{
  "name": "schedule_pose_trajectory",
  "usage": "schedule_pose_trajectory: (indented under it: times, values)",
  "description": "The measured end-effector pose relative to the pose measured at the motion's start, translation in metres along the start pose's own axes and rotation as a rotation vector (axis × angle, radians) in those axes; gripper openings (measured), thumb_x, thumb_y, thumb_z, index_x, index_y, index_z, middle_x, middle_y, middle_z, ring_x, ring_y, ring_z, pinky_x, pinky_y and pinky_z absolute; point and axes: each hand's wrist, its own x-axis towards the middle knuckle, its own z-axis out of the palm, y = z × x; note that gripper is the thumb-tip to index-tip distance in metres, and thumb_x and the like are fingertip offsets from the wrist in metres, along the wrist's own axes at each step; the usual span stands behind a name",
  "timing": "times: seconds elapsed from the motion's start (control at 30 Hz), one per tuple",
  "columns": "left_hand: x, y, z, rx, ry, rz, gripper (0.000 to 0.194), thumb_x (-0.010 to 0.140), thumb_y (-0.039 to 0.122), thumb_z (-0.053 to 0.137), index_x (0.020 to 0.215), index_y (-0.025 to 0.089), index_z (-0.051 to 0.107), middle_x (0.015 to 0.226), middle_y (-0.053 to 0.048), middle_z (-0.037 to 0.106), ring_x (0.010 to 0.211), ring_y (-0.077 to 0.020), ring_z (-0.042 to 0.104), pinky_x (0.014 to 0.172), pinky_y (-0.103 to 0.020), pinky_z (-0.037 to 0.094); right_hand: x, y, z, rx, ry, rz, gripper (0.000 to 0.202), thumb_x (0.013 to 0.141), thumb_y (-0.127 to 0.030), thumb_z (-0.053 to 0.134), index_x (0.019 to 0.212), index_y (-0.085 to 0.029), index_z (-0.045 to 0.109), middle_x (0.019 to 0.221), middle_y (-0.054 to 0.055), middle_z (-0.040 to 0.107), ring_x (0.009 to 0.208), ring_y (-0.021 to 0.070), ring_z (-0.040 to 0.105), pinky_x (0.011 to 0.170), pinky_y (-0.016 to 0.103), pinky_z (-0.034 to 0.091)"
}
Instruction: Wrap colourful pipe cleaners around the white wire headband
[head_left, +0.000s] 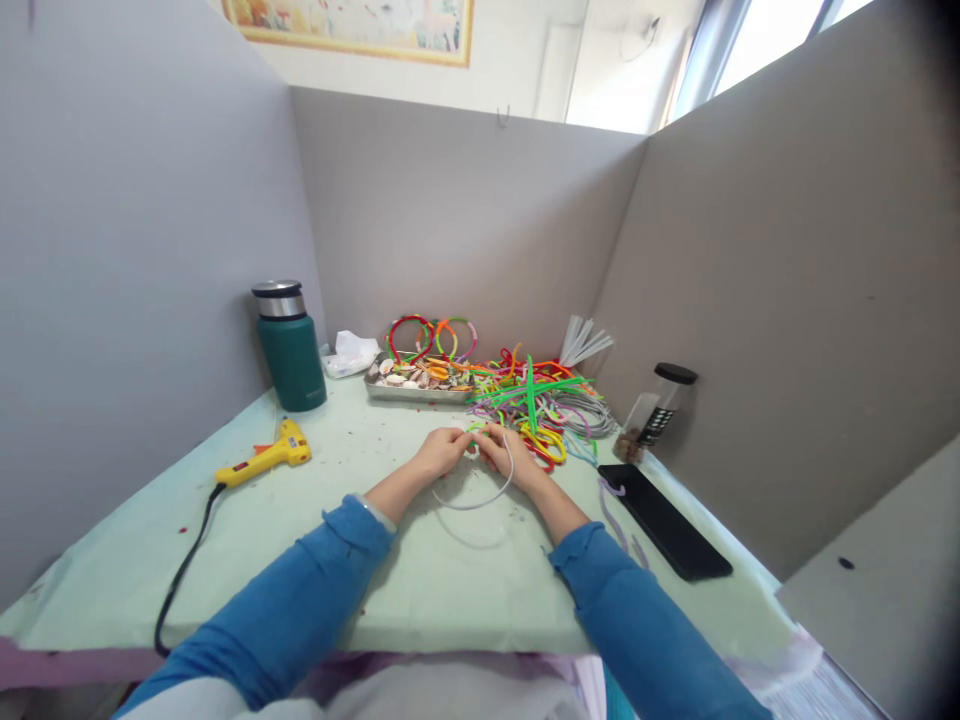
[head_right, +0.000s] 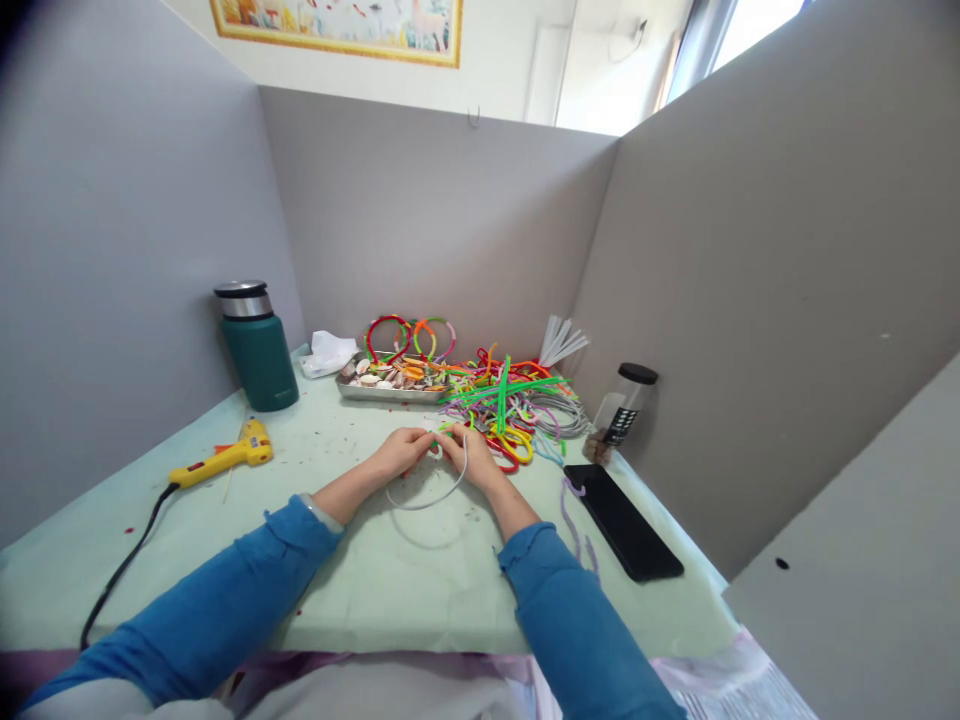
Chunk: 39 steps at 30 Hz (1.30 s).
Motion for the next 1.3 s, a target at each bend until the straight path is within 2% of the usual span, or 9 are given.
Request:
schedule_pose_trajectory:
  times: [0.37,0.67,0.93,1.17,1.3]
  values:
    - [-0.002,0.005,-0.002,-0.087,-0.023,-0.047,0.031,0.079,0.037,0.042,0.072,0.012,0.059,0.040,0.007,0.035,0.030,-0.0068,0.034,0.035,-0.020,0.025,0.000,0.002,0.000,0.024,0.006,-0.018,0.030,0.079,-0.046,0.051,0.070,-0.017,0.052,0.052,-0.004,0.047,0.041,0.0077,0.038,0.040,0.020,0.029]
    - [-0.003,0.009,0.000,-0.302,-0.052,-0.091,0.022,0.080,0.030,0.044,0.067,0.014,0.052,0.043,0.008,0.032,0.029,-0.0044,0.027,0.034,-0.020,0.022,0.001,0.004,0.001,0.058,0.015,-0.032,0.031,0.078,-0.048,0.052,0.070,-0.018,0.052,0.050,-0.004,0.047,0.039,0.0076,0.037,0.038,0.021,0.027]
    - [-0.005,0.007,-0.003,-0.549,-0.178,-0.146,0.017,0.076,0.030,0.047,0.070,0.015,0.049,0.047,0.008,0.030,0.031,-0.0026,0.019,0.033,-0.019,0.014,-0.002,-0.003,0.000,0.129,-0.012,-0.052,0.030,0.079,-0.046,0.052,0.074,-0.017,0.051,0.053,-0.005,0.048,0.039,0.0067,0.036,0.038,0.020,0.027]
    - [-0.003,0.003,-0.005,-0.602,-0.226,-0.152,0.015,0.074,0.029,0.046,0.072,0.014,0.050,0.049,0.007,0.031,0.033,-0.0028,0.021,0.034,-0.020,0.014,-0.003,-0.006,0.000,0.140,-0.002,-0.041,0.030,0.078,-0.047,0.053,0.075,-0.017,0.052,0.053,-0.005,0.048,0.039,0.0066,0.036,0.038,0.020,0.027]
    - [-0.005,0.005,-0.005,-0.596,-0.216,-0.156,0.020,0.074,0.034,0.051,0.075,0.014,0.051,0.049,0.008,0.030,0.033,-0.0023,0.020,0.035,-0.020,0.013,-0.002,-0.004,-0.001,0.129,0.008,-0.041,0.031,0.077,-0.048,0.053,0.075,-0.017,0.052,0.054,-0.005,0.048,0.039,0.0067,0.037,0.038,0.020,0.027]
